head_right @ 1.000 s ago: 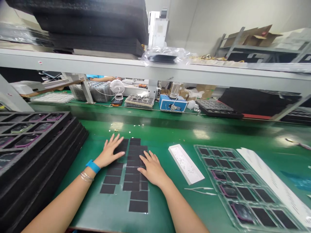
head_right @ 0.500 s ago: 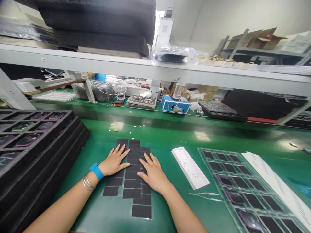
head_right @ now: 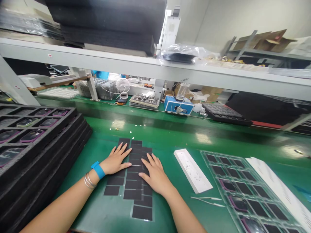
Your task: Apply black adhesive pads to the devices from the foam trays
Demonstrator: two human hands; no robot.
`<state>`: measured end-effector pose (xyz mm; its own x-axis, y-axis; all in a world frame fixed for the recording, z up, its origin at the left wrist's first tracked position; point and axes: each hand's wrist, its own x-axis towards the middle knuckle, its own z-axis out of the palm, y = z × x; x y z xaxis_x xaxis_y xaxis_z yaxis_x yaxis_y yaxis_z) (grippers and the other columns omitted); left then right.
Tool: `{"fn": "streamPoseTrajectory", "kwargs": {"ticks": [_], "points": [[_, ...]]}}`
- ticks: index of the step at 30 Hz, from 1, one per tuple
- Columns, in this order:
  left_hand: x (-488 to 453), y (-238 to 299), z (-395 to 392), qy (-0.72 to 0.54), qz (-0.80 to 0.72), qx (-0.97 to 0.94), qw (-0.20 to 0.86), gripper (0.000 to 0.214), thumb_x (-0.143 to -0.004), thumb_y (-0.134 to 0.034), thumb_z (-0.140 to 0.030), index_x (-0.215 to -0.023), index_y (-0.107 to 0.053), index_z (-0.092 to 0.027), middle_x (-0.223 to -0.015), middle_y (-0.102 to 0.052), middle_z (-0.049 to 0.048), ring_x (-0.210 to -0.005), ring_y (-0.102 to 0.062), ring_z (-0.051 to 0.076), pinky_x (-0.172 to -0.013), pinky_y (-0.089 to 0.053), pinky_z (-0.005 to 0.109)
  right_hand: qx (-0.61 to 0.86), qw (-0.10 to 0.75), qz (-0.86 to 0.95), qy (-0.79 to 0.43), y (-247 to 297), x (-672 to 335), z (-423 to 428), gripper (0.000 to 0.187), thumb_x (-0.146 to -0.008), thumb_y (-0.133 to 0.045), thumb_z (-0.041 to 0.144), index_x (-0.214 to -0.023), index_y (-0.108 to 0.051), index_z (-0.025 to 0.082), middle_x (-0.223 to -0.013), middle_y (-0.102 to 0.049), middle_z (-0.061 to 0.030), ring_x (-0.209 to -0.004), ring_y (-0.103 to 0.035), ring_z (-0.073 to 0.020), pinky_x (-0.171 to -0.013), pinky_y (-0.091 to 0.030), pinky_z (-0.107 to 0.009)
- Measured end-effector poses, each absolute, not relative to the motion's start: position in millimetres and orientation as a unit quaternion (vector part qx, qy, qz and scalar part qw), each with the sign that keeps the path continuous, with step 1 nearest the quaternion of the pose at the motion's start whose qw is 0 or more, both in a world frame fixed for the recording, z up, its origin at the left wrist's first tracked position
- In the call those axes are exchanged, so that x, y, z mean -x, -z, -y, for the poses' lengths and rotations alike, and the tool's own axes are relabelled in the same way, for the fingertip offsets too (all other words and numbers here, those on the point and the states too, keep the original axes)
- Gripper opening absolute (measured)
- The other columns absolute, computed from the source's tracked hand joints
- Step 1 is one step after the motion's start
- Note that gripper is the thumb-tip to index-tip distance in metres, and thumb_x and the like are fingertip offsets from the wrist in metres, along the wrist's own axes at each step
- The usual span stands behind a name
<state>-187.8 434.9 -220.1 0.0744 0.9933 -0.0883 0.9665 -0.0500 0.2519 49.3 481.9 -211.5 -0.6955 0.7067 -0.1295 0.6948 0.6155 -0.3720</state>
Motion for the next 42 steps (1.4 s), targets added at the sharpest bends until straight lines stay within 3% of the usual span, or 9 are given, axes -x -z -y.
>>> {"fn": "streamPoseTrajectory", "kwargs": {"ticks": [9, 15, 30, 42], "points": [[200, 213, -434, -0.030, -0.687, -0.711, 0.146, 0.107, -0.063, -0.050, -0.079, -0.147, -0.010, -0.025, -0.153, 0.005, 0.0085, -0.138, 0.010, 0.036, -0.107, -0.003, 0.061, 0.368, -0.005, 0.902, -0.226, 206, -49, -478, 0.085, -0.075, -0.046, 0.072, -0.145, -0.022, 0.031, -0.154, -0.006, 0.0023, -0.141, 0.004, -0.0236, -0.115, -0.005, -0.044], [200, 217, -435, -0.021, -0.689, -0.708, 0.153, 0.106, -0.064, -0.051, -0.077, -0.147, -0.013, -0.024, -0.153, 0.002, 0.0103, -0.138, 0.008, 0.036, -0.106, -0.003, 0.062, 0.324, -0.016, 0.914, -0.243, 205, -48, -477, 0.101, -0.064, -0.057, 0.074, -0.146, -0.018, 0.030, -0.154, -0.006, -0.0008, -0.141, 0.005, -0.0277, -0.114, -0.002, -0.048], [201, 218, -436, -0.028, -0.688, -0.707, 0.159, 0.105, -0.063, -0.051, -0.077, -0.147, -0.014, -0.025, -0.153, 0.004, 0.0094, -0.138, 0.008, 0.036, -0.106, -0.002, 0.062, 0.324, -0.024, 0.915, -0.238, 207, -48, -478, 0.099, -0.066, -0.055, 0.075, -0.146, -0.019, 0.029, -0.154, -0.006, 0.0001, -0.141, 0.005, -0.0260, -0.114, -0.001, -0.047], [200, 215, -436, -0.013, -0.690, -0.705, 0.162, 0.106, -0.064, -0.049, -0.078, -0.147, -0.012, -0.024, -0.152, 0.006, 0.0073, -0.138, 0.010, 0.035, -0.107, 0.000, 0.061, 0.301, -0.028, 0.921, -0.246, 208, -51, -479, 0.109, -0.057, -0.064, 0.072, -0.146, -0.017, 0.031, -0.154, -0.001, -0.0010, -0.140, 0.008, -0.0294, -0.113, 0.003, -0.050]]}}
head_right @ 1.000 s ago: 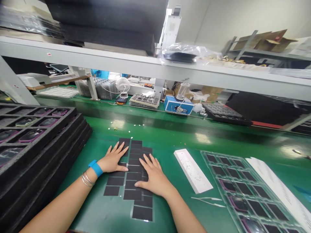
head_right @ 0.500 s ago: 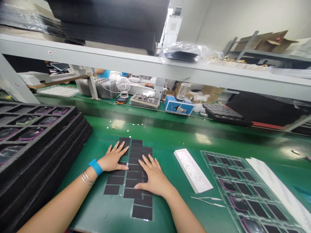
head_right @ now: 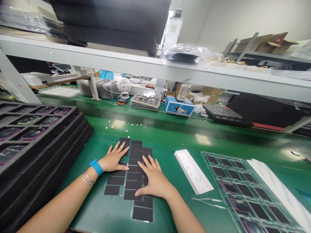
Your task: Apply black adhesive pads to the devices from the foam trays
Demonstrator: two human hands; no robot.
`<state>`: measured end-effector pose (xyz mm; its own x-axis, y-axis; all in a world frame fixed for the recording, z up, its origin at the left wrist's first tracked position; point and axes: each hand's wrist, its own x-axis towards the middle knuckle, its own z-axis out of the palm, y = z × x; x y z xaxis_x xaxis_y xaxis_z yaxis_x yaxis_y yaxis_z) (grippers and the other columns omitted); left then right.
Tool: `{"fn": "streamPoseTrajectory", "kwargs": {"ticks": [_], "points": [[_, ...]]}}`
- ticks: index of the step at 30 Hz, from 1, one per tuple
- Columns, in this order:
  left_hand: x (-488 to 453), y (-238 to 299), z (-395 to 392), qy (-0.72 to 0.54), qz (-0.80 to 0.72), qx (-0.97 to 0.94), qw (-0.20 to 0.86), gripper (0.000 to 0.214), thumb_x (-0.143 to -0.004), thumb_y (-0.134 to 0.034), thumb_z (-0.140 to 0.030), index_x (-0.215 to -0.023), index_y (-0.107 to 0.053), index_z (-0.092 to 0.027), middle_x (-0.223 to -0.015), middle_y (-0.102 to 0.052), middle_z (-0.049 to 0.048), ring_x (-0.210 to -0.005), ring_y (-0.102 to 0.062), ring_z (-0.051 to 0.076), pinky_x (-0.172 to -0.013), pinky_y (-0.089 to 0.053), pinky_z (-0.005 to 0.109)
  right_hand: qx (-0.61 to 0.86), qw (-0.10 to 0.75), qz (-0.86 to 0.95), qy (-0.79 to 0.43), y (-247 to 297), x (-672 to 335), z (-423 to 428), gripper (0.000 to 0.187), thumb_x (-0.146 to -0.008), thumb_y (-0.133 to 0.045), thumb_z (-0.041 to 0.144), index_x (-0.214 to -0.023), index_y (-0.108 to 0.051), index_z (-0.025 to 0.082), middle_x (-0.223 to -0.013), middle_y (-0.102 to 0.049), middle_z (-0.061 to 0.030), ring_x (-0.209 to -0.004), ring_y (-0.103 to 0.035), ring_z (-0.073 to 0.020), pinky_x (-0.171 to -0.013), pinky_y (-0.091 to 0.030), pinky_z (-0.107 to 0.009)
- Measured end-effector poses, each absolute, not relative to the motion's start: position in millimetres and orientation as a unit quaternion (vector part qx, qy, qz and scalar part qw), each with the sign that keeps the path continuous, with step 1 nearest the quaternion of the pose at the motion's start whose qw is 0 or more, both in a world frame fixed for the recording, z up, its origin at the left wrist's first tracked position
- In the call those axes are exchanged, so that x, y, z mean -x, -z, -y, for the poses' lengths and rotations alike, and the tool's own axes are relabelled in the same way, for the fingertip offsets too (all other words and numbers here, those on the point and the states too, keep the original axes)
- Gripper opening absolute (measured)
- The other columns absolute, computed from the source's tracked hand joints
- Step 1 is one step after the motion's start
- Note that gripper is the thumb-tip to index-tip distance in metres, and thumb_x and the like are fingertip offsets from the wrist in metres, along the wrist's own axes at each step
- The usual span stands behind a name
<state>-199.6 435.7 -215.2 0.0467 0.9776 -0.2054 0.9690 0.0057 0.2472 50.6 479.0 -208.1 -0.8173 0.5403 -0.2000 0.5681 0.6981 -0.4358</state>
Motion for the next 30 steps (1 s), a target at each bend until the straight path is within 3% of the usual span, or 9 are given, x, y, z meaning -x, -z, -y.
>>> {"fn": "streamPoseTrajectory", "kwargs": {"ticks": [30], "points": [[197.5, 209.5, -434.9, 0.010, -0.693, -0.702, 0.161, 0.106, -0.065, -0.046, -0.080, -0.147, -0.010, -0.023, -0.153, 0.007, 0.0072, -0.138, 0.010, 0.034, -0.107, -0.001, 0.060, -0.299, 0.029, -0.922, 0.244, 210.0, -51.1, -480.7, 0.108, -0.058, -0.063, 0.075, -0.146, -0.017, 0.031, -0.154, 0.000, 0.0000, -0.140, 0.008, -0.0283, -0.113, 0.002, -0.050]]}}
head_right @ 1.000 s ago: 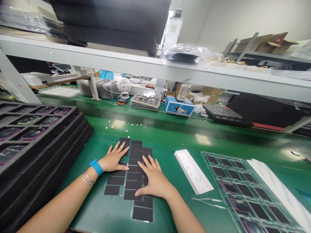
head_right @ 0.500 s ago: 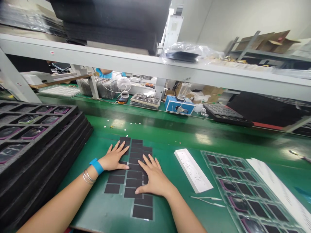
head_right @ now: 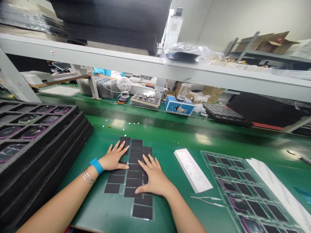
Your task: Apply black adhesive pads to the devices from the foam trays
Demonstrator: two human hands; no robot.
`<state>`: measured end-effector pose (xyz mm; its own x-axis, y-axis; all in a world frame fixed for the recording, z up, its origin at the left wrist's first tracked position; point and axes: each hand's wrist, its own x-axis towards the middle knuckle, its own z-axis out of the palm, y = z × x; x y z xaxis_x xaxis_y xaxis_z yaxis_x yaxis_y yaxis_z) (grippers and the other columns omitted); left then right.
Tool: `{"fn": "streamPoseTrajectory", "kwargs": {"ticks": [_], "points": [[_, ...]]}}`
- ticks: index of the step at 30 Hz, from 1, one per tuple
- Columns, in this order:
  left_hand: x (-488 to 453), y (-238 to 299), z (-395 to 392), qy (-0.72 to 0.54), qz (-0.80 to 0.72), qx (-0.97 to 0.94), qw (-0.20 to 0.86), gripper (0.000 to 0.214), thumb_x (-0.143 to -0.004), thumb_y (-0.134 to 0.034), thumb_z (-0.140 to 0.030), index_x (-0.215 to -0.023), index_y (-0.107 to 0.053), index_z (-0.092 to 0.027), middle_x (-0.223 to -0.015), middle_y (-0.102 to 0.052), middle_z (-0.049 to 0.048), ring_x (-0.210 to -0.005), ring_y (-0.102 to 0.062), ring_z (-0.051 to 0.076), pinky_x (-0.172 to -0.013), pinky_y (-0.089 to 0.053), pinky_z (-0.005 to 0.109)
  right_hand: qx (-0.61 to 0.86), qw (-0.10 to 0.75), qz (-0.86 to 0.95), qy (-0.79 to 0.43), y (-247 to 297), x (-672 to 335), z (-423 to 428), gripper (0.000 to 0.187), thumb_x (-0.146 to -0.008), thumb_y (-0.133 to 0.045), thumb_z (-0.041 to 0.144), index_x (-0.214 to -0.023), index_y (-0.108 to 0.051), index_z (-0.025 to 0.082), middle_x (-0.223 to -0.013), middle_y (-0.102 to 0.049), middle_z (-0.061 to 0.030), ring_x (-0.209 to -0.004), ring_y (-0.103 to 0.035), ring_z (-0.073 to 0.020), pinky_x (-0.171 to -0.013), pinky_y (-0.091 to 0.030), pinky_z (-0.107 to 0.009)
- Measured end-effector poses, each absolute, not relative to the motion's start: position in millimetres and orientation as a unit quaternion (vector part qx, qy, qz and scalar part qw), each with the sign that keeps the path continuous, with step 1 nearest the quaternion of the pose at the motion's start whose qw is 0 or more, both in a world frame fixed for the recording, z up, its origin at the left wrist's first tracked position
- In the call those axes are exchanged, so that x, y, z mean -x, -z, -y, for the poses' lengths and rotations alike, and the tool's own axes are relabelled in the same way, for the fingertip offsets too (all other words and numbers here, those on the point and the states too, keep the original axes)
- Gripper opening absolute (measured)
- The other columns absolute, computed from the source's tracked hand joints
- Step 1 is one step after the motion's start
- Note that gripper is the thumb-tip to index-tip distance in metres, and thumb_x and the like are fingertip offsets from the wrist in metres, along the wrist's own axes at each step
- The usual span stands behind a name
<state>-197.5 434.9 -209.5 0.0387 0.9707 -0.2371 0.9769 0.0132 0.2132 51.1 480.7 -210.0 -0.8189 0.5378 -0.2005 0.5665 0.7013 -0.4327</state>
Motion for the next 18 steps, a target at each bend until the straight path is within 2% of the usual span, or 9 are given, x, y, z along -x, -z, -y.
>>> {"fn": "streamPoseTrajectory", "kwargs": {"ticks": [18], "points": [[197.2, 210.0, -435.5, 0.006, -0.693, -0.703, 0.161, 0.106, -0.064, -0.045, -0.081, -0.147, -0.010, -0.024, -0.153, 0.007, 0.0072, -0.138, 0.010, 0.035, -0.107, -0.001, 0.060, -0.303, 0.033, -0.921, 0.244, 208.8, -50.2, -480.1, 0.108, -0.058, -0.063, 0.074, -0.146, -0.017, 0.031, -0.154, 0.000, 0.0005, -0.140, 0.008, -0.0273, -0.114, 0.002, -0.048]]}}
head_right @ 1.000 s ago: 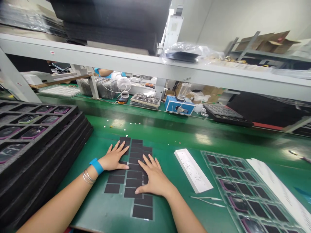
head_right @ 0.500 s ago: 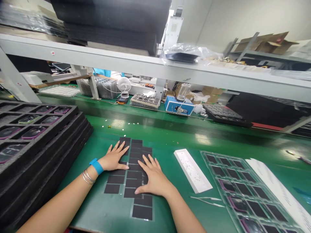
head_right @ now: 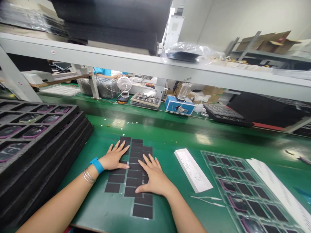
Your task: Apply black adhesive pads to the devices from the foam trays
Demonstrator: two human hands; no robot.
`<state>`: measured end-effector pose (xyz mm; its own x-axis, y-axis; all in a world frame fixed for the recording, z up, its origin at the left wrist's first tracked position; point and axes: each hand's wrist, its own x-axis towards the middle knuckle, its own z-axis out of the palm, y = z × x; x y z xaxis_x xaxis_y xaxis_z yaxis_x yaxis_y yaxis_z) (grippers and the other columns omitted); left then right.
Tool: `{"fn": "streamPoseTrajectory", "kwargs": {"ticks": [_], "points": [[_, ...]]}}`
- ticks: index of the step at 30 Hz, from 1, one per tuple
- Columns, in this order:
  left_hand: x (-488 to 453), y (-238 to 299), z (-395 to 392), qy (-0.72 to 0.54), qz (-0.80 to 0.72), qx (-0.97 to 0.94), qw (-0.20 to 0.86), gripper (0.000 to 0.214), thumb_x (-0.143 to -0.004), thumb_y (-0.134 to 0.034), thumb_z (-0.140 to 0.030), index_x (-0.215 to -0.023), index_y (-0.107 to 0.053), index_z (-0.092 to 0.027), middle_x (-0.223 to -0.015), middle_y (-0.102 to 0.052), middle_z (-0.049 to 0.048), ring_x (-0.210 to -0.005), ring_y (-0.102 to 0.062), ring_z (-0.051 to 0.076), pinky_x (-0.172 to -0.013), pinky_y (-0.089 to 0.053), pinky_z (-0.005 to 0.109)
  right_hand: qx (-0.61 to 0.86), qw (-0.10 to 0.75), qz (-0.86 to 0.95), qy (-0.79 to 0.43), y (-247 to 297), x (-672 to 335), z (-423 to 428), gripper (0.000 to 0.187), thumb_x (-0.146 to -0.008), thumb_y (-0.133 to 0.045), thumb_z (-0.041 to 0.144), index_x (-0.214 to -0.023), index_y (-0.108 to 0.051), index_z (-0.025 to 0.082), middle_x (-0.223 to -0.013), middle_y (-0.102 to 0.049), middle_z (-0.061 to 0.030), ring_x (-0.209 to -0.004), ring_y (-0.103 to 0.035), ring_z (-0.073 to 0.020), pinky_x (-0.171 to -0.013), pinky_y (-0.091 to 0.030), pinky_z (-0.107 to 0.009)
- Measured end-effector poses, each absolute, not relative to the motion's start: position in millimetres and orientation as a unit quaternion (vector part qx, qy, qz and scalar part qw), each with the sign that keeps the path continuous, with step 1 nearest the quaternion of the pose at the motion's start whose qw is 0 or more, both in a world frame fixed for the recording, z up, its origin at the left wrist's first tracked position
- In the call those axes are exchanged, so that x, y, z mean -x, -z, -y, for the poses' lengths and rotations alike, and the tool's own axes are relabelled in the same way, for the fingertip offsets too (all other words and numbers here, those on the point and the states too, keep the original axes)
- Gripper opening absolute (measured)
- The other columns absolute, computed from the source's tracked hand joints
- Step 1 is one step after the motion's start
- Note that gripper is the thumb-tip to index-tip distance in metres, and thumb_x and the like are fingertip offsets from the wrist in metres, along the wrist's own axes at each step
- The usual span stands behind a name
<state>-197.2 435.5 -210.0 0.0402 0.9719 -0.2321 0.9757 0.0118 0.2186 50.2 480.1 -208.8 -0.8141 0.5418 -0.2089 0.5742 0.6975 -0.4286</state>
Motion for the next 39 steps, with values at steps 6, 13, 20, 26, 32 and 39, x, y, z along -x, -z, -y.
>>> {"fn": "streamPoseTrajectory", "kwargs": {"ticks": [6, 13, 20, 26, 32, 39], "points": [[198.0, 211.5, -435.1, 0.004, -0.692, -0.704, 0.160, 0.107, -0.064, -0.044, -0.081, -0.147, -0.010, -0.024, -0.153, 0.007, 0.0074, -0.138, 0.010, 0.035, -0.107, -0.001, 0.060, -0.301, 0.030, -0.921, 0.245, 209.0, -50.4, -480.2, 0.108, -0.058, -0.064, 0.073, -0.146, -0.018, 0.031, -0.154, -0.001, -0.0009, -0.140, 0.007, -0.0283, -0.113, 0.002, -0.050], [198.5, 212.0, -435.1, 0.004, -0.691, -0.705, 0.160, 0.107, -0.064, -0.043, -0.082, -0.147, -0.009, -0.024, -0.152, 0.007, 0.0075, -0.138, 0.010, 0.036, -0.107, -0.001, 0.060, -0.301, 0.031, -0.921, 0.245, 208.9, -50.8, -480.3, 0.107, -0.059, -0.064, 0.073, -0.146, -0.018, 0.030, -0.154, -0.001, -0.0011, -0.140, 0.007, -0.0286, -0.113, 0.002, -0.049], [198.9, 212.0, -435.2, 0.002, -0.690, -0.706, 0.162, 0.108, -0.063, -0.043, -0.082, -0.147, -0.010, -0.023, -0.153, 0.007, 0.0075, -0.138, 0.010, 0.035, -0.107, -0.001, 0.060, -0.302, 0.028, -0.922, 0.240, 209.7, -51.1, -480.6, 0.107, -0.059, -0.062, 0.074, -0.146, -0.018, 0.031, -0.154, -0.001, -0.0007, -0.140, 0.006, -0.0286, -0.113, 0.001, -0.049], [198.0, 210.7, -434.0, 0.000, -0.690, -0.706, 0.162, 0.108, -0.064, -0.043, -0.082, -0.147, -0.010, -0.023, -0.153, 0.007, 0.0081, -0.138, 0.010, 0.036, -0.107, -0.001, 0.061, -0.304, 0.035, -0.921, 0.242, 208.1, -50.5, -480.1, 0.109, -0.057, -0.062, 0.077, -0.146, -0.018, 0.030, -0.154, 0.000, -0.0006, -0.140, 0.007, -0.0278, -0.114, 0.001, -0.048], [198.1, 211.3, -434.5, 0.002, -0.691, -0.704, 0.161, 0.107, -0.064, -0.044, -0.081, -0.147, -0.010, -0.023, -0.153, 0.006, 0.0080, -0.138, 0.009, 0.035, -0.107, -0.001, 0.060, -0.305, 0.031, -0.921, 0.242, 208.0, -50.1, -479.9, 0.110, -0.056, -0.062, 0.077, -0.145, -0.019, 0.031, -0.154, -0.001, -0.0001, -0.141, 0.006, -0.0272, -0.114, 0.002, -0.048], [198.5, 213.3, -434.6, -0.002, -0.690, -0.706, 0.160, 0.108, -0.063, -0.043, -0.083, -0.147, -0.010, -0.023, -0.153, 0.006, 0.0081, -0.138, 0.010, 0.035, -0.107, -0.001, 0.061, -0.300, 0.028, -0.923, 0.241, 209.9, -51.1, -480.6, 0.108, -0.058, -0.063, 0.074, -0.146, -0.019, 0.031, -0.154, -0.002, -0.0010, -0.140, 0.006, -0.0287, -0.114, 0.001, -0.049]]}}
